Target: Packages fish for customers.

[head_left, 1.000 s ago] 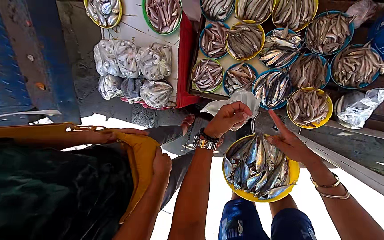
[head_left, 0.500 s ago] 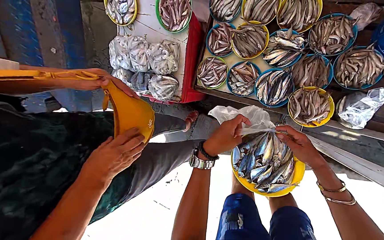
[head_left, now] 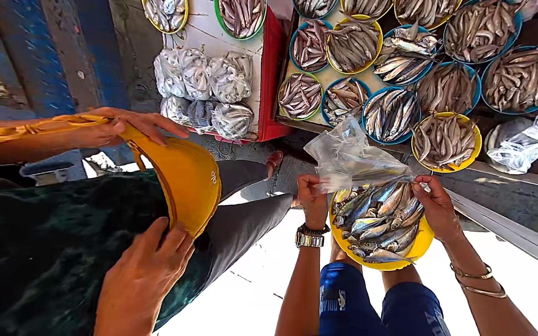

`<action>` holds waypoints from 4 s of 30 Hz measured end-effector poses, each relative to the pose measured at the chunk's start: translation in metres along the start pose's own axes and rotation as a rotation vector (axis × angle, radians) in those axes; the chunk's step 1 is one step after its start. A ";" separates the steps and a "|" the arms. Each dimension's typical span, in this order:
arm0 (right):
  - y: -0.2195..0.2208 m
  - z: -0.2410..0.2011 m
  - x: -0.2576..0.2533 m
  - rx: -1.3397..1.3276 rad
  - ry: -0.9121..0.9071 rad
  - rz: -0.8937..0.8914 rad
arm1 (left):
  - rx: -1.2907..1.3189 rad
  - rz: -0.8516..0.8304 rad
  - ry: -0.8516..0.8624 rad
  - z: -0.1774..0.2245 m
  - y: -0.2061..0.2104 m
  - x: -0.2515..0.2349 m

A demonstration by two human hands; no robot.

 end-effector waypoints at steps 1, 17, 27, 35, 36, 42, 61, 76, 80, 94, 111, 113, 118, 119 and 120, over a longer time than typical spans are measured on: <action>-0.001 0.001 -0.001 -0.008 0.011 0.028 | 0.090 -0.017 -0.052 -0.008 0.001 0.002; -0.010 -0.027 -0.044 0.239 0.186 0.445 | -0.037 -0.216 0.125 -0.011 0.041 -0.012; 0.104 -0.036 -0.200 0.820 0.447 0.085 | -0.247 -0.131 -0.365 -0.138 0.072 -0.097; 0.129 -0.040 -0.282 0.943 0.611 -0.002 | -0.267 0.004 -0.188 -0.129 0.056 -0.142; 0.136 -0.052 -0.287 1.003 0.629 -0.038 | -0.255 0.014 -0.204 -0.123 0.054 -0.146; 0.162 -0.079 -0.303 1.173 0.639 -0.219 | -0.204 0.012 -0.302 -0.113 0.037 -0.153; -0.132 -0.004 -0.281 -0.231 0.602 0.591 | -0.318 0.042 -0.622 -0.087 0.041 -0.189; -0.336 0.044 -0.186 -0.804 0.021 1.167 | -0.125 -0.088 -0.287 -0.017 0.084 -0.193; -0.200 -0.021 -0.244 -0.265 0.286 0.811 | -0.087 -0.071 -0.289 -0.002 0.089 -0.182; 0.073 -0.053 -0.191 0.428 0.386 0.026 | -0.133 -0.134 -0.364 0.029 0.049 -0.151; 0.031 -0.128 0.114 0.388 -0.661 -0.118 | 0.264 -0.668 0.157 0.130 0.083 0.099; 0.001 -0.114 0.136 0.182 -0.620 -0.145 | 0.129 -0.697 0.288 0.151 0.093 0.146; -0.070 -0.072 0.193 -0.136 -0.350 -0.134 | -0.395 -0.851 0.617 0.203 0.134 0.240; -0.088 -0.068 0.204 -0.120 -0.279 -0.114 | -0.434 -0.899 0.665 0.211 0.147 0.255; -0.105 -0.066 0.215 -0.103 -0.188 -0.111 | -0.443 -0.930 0.722 0.220 0.159 0.271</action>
Point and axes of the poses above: each hand's wrist, its own x-axis away from the middle knuckle, its own y-axis out of the palm, z = x × y, the point moved 7 cm from there along -x, towards the middle knuckle, and after that the axes turned 5 degrees about y, right-handed, at the moved point
